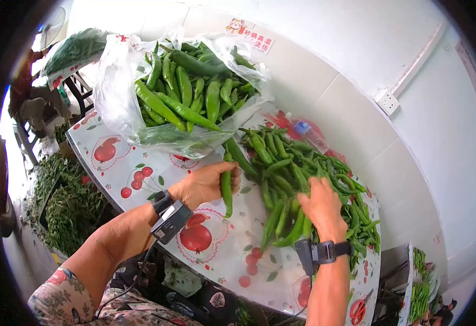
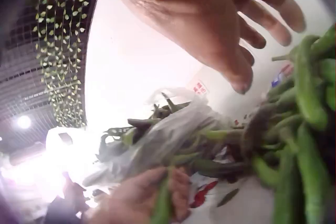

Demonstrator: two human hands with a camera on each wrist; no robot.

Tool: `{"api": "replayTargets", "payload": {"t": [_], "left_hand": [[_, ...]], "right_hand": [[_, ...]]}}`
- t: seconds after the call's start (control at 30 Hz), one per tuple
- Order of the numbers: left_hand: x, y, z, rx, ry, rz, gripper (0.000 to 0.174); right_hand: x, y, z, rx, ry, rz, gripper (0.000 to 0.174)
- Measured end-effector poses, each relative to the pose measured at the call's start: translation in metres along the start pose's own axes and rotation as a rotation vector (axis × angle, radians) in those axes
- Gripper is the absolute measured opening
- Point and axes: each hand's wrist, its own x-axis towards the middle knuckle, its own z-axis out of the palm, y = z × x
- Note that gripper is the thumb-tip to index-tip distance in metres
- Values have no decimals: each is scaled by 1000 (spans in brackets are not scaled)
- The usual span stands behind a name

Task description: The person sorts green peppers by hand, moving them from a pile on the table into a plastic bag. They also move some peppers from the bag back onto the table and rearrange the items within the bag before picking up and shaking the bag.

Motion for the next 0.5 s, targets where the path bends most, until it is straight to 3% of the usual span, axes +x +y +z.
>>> {"api": "replayTargets", "payload": {"t": [0.07,0.17,0.3,0.5], "left_hand": [[1,-5,8,21,36,31,11],[-10,-2,5,26,141,17,12],[-6,4,-1,41,158,74,13],[-5,6,-3,37,199,92,14]], "right_hand": [[-1,-17,-22,27,111,-90,45],[19,-41,-9,268,75,-128,43],[54,-48,34,254,89,-282,47],[73,-63,63,42,110,-182,56]]}}
